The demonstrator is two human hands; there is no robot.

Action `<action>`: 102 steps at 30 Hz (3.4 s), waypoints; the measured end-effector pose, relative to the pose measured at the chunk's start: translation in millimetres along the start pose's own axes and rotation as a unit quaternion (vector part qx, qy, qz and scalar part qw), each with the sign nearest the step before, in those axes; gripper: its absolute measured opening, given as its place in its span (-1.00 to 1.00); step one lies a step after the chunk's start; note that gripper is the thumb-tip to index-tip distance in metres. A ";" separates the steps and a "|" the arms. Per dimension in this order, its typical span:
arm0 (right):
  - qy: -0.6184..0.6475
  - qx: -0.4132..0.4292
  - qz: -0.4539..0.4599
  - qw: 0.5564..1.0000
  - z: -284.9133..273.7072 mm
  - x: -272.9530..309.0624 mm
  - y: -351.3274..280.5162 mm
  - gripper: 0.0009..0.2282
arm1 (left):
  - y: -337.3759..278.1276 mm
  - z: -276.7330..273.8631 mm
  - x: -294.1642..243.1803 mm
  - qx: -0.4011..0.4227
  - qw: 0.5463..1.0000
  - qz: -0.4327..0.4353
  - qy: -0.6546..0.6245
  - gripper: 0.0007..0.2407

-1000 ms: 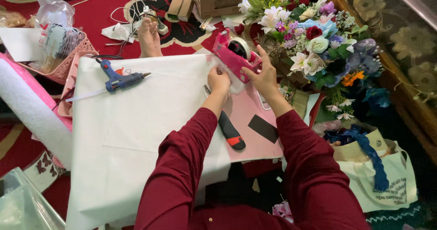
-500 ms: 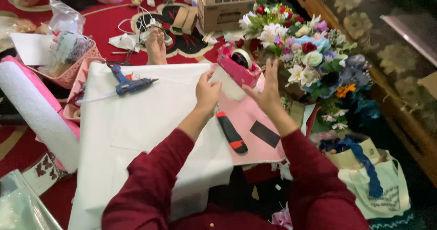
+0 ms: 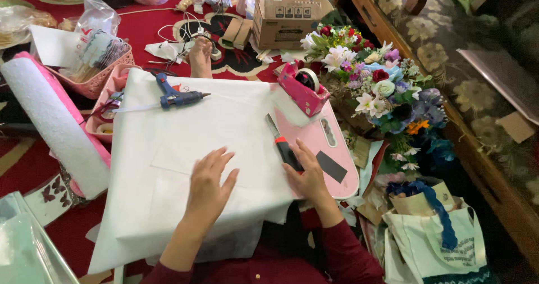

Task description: The person uses a utility knife to cut a large sheet of white paper on a pink cutting board. They repeatedly smooth the paper, align it, and make precise cuts along the edges to trim it to size.

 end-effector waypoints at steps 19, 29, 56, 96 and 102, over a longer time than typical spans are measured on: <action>-0.022 0.052 -0.011 0.998 6.9 3.0 -1.2 -0.68 | -28.1 33.5 49.5 0.138 0.965 -0.064 0.214 -0.46; -0.011 -0.005 0.033 0.999 6.9 -18.0 -4.7 -0.63 | -31.8 31.2 49.0 0.127 0.963 -0.100 0.215 -0.49; -0.142 0.167 -0.160 0.962 66.3 82.9 -11.6 -0.49 | -35.4 49.7 53.0 0.044 0.967 0.010 0.251 -0.71; -0.095 0.016 -0.131 0.987 12.9 76.0 46.5 -0.56 | 11.1 14.5 48.4 0.166 0.974 -0.144 -0.061 -0.62; -0.117 0.054 -0.121 0.984 53.7 74.9 -1.4 -0.69 | 19.1 29.8 75.0 0.153 0.980 -0.115 0.052 -0.67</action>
Point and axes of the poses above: each hand's wrist, its own y-axis towards the middle knuckle, its own z-axis out of the palm, x = y × z, the point moved 7 cm from there along y, towards the middle knuckle, and after that the axes turned 11 degrees about x, right-handed, at the moved point
